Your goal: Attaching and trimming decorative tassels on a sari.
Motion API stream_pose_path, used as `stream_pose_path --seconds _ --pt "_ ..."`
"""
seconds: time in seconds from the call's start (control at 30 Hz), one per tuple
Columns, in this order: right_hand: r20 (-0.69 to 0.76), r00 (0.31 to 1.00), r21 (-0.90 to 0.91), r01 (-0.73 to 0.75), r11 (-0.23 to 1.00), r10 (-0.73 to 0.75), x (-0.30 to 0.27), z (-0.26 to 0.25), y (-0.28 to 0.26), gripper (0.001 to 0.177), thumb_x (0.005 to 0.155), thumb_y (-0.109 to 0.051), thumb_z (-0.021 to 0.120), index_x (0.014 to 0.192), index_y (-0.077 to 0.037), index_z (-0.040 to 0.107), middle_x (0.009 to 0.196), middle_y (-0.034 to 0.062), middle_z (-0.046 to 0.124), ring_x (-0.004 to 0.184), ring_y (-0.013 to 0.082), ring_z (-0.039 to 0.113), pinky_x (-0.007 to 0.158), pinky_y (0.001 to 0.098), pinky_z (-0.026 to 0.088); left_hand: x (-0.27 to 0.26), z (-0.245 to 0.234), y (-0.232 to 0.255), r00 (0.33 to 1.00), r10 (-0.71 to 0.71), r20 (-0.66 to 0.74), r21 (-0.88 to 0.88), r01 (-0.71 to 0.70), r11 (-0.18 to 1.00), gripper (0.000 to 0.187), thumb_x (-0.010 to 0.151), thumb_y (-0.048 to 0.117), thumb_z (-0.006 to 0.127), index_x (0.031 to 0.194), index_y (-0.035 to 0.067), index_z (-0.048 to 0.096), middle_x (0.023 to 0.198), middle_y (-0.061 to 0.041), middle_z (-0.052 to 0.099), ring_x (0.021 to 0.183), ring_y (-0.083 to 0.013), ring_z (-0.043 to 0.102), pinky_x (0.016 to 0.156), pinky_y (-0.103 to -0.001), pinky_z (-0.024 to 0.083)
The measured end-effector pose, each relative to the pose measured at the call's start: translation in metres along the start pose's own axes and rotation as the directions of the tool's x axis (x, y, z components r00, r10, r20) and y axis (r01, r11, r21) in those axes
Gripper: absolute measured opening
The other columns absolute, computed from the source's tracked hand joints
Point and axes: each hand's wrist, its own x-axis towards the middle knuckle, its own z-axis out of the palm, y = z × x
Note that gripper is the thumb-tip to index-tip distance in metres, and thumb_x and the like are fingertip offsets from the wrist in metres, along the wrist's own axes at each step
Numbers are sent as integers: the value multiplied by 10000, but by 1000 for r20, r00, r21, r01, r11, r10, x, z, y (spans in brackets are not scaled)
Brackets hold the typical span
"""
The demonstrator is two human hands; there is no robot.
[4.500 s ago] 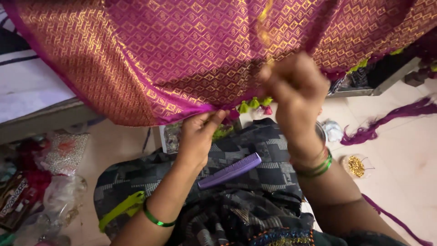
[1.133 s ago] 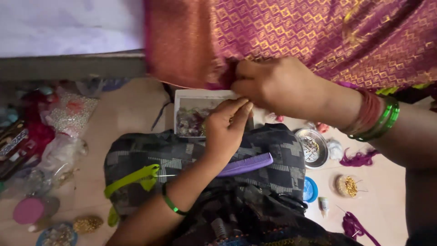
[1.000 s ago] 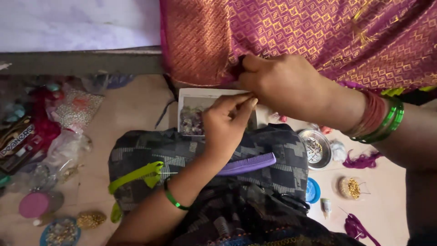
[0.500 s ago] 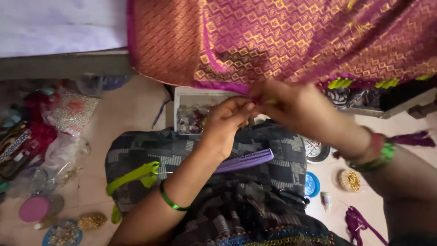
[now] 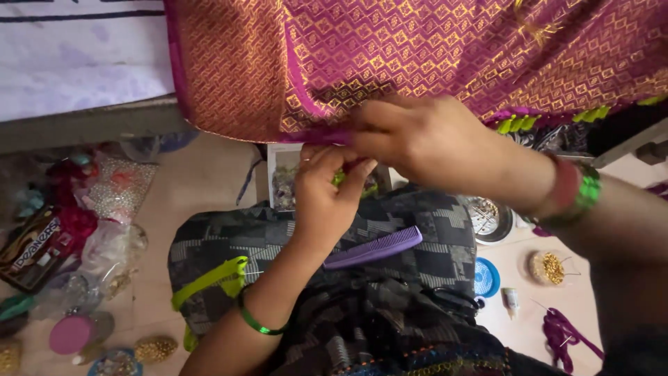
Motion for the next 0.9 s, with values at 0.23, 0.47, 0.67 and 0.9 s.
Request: stream_pose_path --seconds 0.23,0.47,0.67,0.9 --pt "214 975 -65 -51 997 64 17 13 6 135 801 -79 705 936 -85 707 922 54 610 600 189 664 479 319 534 9 -13 26 916 399 30 496 -361 790 143 804 65 805 866 61 676 840 -88 672 900 -323 653 740 -485 421" --pt "-56 972 156 -218 963 229 -32 16 -2 182 822 -75 774 992 -39 720 882 111 672 682 252 691 583 360 559 -21 34 -44 747 -496 443 -570 662 488 169 964 186 723 1072 56 709 946 -30 706 869 -142 613 788 -308 467" --pt "101 893 460 -434 775 439 -70 34 1 141 891 -53 745 1029 -49 715 870 85 745 711 209 738 610 335 589 -30 39 -54 777 -464 426 -761 585 280 181 943 103 745 1094 9 708 994 -41 742 931 -132 692 891 -297 551" --pt "131 977 255 -200 946 171 -61 13 -5 284 694 0 752 969 -71 741 901 96 711 700 244 706 584 383 578 -11 13 -21 868 -423 260 -467 497 732 112 928 88 756 1029 38 759 965 -22 766 884 -128 691 817 -296 559"
